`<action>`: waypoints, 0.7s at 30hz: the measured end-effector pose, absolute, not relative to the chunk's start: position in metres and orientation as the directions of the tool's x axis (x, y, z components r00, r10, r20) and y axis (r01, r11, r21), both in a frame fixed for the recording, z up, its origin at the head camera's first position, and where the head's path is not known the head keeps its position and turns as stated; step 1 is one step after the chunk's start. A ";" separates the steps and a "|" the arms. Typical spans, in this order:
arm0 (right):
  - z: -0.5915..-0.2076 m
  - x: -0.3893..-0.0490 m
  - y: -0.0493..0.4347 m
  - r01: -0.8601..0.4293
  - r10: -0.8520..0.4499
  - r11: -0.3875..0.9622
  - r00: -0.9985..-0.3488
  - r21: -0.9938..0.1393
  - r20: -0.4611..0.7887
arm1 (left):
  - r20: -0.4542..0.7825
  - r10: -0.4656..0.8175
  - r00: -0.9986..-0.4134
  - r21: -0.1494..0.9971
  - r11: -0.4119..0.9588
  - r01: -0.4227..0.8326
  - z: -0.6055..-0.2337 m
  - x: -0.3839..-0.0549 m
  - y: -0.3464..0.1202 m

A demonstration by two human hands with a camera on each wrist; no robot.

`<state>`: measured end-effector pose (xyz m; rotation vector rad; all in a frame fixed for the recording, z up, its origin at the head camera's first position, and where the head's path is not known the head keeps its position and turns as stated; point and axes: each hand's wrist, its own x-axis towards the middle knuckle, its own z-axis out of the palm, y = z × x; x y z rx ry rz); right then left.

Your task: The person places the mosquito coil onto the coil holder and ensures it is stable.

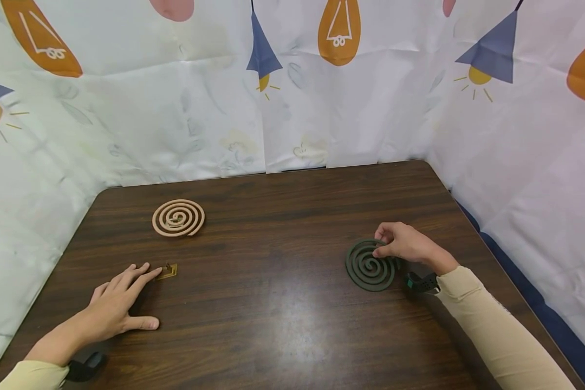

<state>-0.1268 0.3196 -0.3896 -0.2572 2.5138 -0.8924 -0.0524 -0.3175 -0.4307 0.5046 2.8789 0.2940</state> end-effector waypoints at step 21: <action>-0.393 -0.126 0.324 0.106 -0.421 0.571 -0.813 -0.814 -0.401 | -0.162 0.356 -0.920 0.236 0.920 0.314 -0.430 -0.052 -0.317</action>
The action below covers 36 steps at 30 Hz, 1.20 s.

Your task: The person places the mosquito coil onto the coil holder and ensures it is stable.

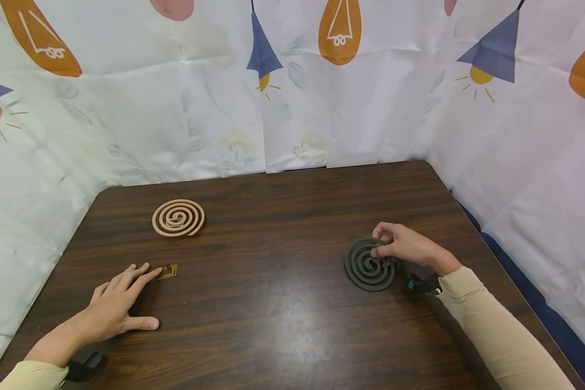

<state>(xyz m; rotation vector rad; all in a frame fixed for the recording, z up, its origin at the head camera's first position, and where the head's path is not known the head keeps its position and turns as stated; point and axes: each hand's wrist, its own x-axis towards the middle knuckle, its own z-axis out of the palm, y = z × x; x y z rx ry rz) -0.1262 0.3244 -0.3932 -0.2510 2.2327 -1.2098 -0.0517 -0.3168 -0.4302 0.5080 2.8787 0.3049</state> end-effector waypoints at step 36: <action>-0.407 -0.118 0.320 0.145 -0.433 0.500 -0.812 -0.854 -0.391 | -0.171 0.351 -0.921 0.252 0.919 0.303 -0.430 -0.054 -0.316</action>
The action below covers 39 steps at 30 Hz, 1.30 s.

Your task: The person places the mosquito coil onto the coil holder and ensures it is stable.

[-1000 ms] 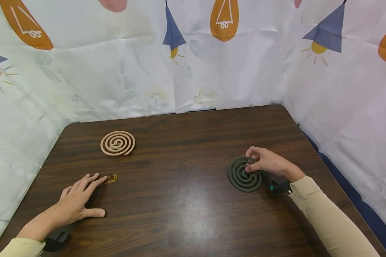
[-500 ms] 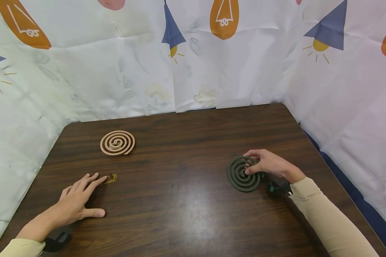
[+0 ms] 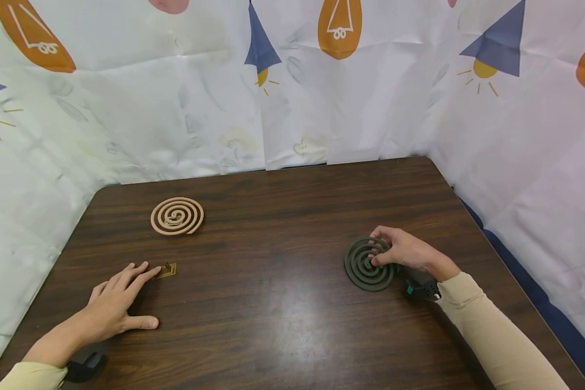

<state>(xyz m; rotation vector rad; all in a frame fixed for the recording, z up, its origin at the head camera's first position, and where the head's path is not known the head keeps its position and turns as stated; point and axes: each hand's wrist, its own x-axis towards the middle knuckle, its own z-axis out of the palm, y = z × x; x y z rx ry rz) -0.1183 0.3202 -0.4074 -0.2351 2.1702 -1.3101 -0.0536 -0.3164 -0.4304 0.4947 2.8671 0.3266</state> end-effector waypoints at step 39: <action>-0.404 -0.121 0.313 0.151 -0.377 0.480 -0.854 -0.864 -0.359 | -0.156 0.363 -0.919 0.248 0.915 0.319 -0.431 -0.054 -0.318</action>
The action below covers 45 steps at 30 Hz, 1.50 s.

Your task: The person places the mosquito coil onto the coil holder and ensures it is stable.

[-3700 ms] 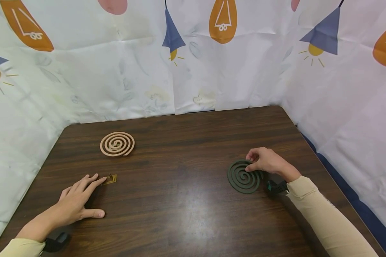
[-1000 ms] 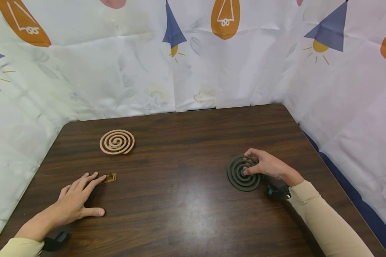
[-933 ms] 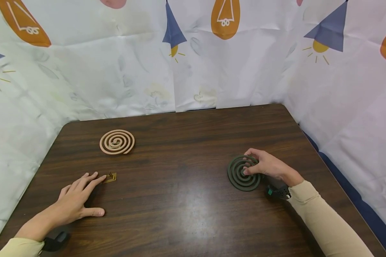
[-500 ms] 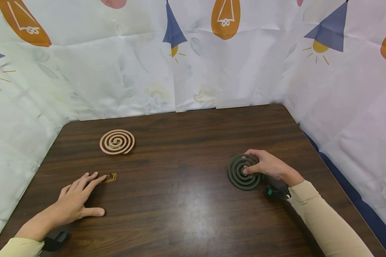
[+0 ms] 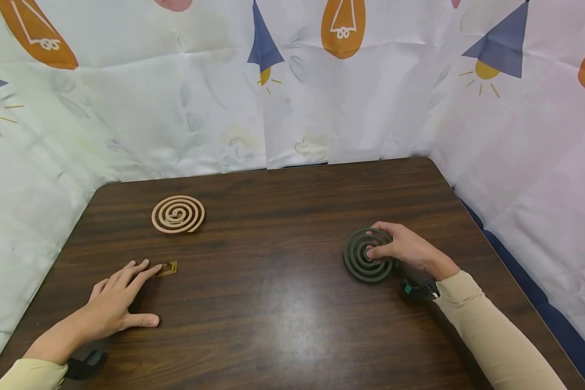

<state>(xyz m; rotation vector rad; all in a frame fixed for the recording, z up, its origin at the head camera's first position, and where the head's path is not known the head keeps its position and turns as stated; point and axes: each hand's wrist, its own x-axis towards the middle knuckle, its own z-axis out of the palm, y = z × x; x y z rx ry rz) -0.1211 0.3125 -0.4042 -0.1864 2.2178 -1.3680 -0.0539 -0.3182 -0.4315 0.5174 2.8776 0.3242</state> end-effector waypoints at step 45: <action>-0.406 -0.135 0.282 0.207 -0.319 0.378 -0.886 -0.902 -0.337 | -0.155 0.351 -0.923 0.242 0.920 0.309 -0.430 -0.054 -0.317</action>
